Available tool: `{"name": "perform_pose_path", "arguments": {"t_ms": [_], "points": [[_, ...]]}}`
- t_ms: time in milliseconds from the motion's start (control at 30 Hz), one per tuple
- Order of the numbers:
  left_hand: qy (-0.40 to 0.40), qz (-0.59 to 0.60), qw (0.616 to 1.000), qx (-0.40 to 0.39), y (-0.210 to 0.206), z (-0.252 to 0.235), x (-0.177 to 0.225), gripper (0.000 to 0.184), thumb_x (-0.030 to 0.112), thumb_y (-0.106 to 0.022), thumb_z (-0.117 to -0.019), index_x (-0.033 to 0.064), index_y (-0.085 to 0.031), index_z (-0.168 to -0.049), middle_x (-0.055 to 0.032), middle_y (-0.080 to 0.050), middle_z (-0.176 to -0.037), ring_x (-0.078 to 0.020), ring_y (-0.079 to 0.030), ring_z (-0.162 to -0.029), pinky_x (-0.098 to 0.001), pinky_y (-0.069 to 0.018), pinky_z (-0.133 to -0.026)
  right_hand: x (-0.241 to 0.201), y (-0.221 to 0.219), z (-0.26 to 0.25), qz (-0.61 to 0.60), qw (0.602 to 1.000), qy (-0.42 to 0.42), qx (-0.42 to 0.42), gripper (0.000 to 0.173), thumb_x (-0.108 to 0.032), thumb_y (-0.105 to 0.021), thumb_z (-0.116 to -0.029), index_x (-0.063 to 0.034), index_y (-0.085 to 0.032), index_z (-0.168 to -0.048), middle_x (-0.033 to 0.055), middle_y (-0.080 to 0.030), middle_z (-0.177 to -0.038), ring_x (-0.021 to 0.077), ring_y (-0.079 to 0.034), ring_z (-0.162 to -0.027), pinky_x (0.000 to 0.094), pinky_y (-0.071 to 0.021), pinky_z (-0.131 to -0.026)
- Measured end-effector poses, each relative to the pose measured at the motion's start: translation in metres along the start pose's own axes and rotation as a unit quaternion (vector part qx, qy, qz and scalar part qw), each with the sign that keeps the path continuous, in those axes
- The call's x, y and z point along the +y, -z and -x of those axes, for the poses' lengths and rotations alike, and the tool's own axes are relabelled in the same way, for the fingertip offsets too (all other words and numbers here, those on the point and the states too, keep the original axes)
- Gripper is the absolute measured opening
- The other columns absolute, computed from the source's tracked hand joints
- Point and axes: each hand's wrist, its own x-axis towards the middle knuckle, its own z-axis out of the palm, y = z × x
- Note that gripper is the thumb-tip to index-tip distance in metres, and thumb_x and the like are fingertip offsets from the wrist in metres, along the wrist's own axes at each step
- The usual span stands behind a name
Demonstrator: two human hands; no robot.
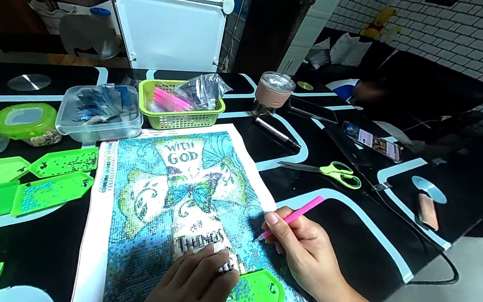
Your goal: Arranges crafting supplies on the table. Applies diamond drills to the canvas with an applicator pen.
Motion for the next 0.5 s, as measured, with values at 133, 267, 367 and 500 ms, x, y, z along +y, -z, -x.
{"name": "perform_pose_path", "arguments": {"t_ms": [133,267,367,500], "points": [[0.001,-0.003,1.0,-0.002,0.0001,0.0004,-0.0002,0.041,0.04,-0.072,-0.0934,0.011,-0.073,-0.122,-0.0129,-0.067,-0.136,-0.0355,-0.059,-0.131,-0.0494,-0.0463,-0.109,0.0004,0.0,-0.0001,0.006,1.0,-0.002,-0.004,0.026,-0.019,-0.052,-0.1075,-0.0078,-0.067,-0.089,-0.0051,-0.066,-0.076,-0.0031,-0.06,-0.064,0.0117,-0.0496,-0.057],[0.0,-0.005,1.0,-0.002,0.0004,0.0006,-0.0004,0.041,0.04,-0.071,-0.094,0.0108,-0.072,-0.123,-0.0131,-0.067,-0.136,-0.0353,-0.059,-0.132,-0.0492,-0.0459,-0.11,0.0003,-0.0004,-0.0002,0.023,1.0,0.003,-0.012,0.027,-0.019,-0.052,-0.1076,-0.0075,-0.067,-0.088,-0.005,-0.065,-0.075,-0.0036,-0.059,-0.064,0.0113,-0.0488,-0.058],[0.001,-0.006,1.0,-0.003,0.0009,0.0009,0.0,0.041,0.04,-0.071,-0.0942,0.0106,-0.072,-0.123,-0.0134,-0.067,-0.136,-0.0354,-0.059,-0.132,-0.0495,-0.046,-0.11,0.0003,-0.0008,0.0003,0.043,0.999,0.013,-0.018,0.028,-0.021,-0.053,-0.108,-0.0071,-0.066,-0.088,-0.0049,-0.064,-0.074,-0.0041,-0.058,-0.064,0.011,-0.0478,-0.057],[-0.001,-0.009,1.0,0.003,0.0004,0.0011,-0.0003,0.04,0.04,-0.071,-0.0939,0.0112,-0.072,-0.122,-0.0126,-0.068,-0.136,-0.035,-0.059,-0.132,-0.0486,-0.0463,-0.11,0.0002,-0.0009,0.0002,0.058,0.998,0.017,-0.019,0.028,-0.021,-0.053,-0.1077,-0.0072,-0.066,-0.088,-0.0053,-0.063,-0.073,-0.0046,-0.058,-0.064,0.0107,-0.0481,-0.058]]}}
